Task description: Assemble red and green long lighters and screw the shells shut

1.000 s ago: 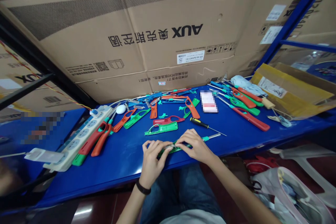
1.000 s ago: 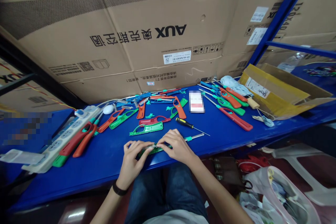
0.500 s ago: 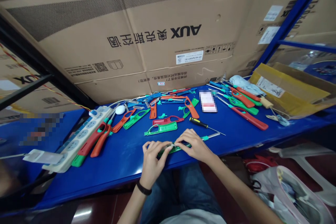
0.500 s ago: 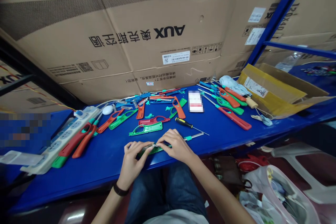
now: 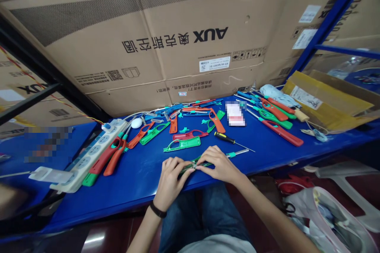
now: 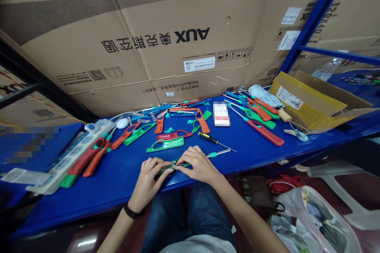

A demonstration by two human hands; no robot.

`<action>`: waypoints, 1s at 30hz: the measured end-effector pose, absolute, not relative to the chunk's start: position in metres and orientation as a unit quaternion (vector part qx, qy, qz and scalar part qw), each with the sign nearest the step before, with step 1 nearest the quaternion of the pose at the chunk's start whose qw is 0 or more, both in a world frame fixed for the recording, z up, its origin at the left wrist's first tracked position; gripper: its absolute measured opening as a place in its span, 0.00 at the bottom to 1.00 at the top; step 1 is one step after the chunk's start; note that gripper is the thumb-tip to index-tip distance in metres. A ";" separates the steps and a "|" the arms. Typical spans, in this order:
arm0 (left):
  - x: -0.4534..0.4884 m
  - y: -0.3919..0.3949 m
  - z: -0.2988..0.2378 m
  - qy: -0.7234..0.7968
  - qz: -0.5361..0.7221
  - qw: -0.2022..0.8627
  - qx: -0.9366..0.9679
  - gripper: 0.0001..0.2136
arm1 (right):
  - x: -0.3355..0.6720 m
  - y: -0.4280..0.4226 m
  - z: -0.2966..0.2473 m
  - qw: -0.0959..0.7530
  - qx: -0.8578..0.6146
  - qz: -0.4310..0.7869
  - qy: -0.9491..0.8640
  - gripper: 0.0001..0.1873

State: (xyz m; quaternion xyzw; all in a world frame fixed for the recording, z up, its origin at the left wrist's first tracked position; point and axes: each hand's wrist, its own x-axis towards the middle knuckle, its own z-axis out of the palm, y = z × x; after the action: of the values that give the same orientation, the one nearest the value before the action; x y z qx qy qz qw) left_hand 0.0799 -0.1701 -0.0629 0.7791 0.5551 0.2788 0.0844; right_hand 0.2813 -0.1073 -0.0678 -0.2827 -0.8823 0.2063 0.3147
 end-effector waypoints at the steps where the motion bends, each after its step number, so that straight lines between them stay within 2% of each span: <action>1: 0.079 -0.170 -0.063 0.554 0.278 0.088 0.780 0.09 | 0.281 -0.107 -0.068 0.314 -0.283 0.206 -0.882 0.04; 4: 0.075 -0.172 -0.065 0.549 0.280 0.096 0.782 0.12 | 0.281 -0.107 -0.070 0.312 -0.283 0.202 -0.884 0.04; 9: 0.070 -0.174 -0.065 0.538 0.287 0.091 0.787 0.08 | 0.281 -0.107 -0.071 0.309 -0.287 0.191 -0.887 0.05; 17: 0.068 -0.173 -0.067 0.540 0.308 0.112 0.775 0.13 | 0.280 -0.109 -0.069 0.325 -0.293 0.194 -0.878 0.06; 22: 0.067 -0.173 -0.066 0.534 0.282 0.071 0.794 0.13 | 0.280 -0.110 -0.068 0.363 -0.300 0.163 -0.867 0.07; 30: 0.069 -0.192 -0.062 0.504 0.134 0.018 0.853 0.25 | 0.281 -0.111 -0.068 0.435 -0.320 0.132 -0.831 0.06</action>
State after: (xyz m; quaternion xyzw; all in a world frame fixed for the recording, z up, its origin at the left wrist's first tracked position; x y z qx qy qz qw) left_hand 0.0690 -0.1918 -0.0621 0.8533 0.5035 0.1342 0.0182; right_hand 0.2809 -0.1111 -0.0680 -0.3201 -0.8310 0.1323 0.4354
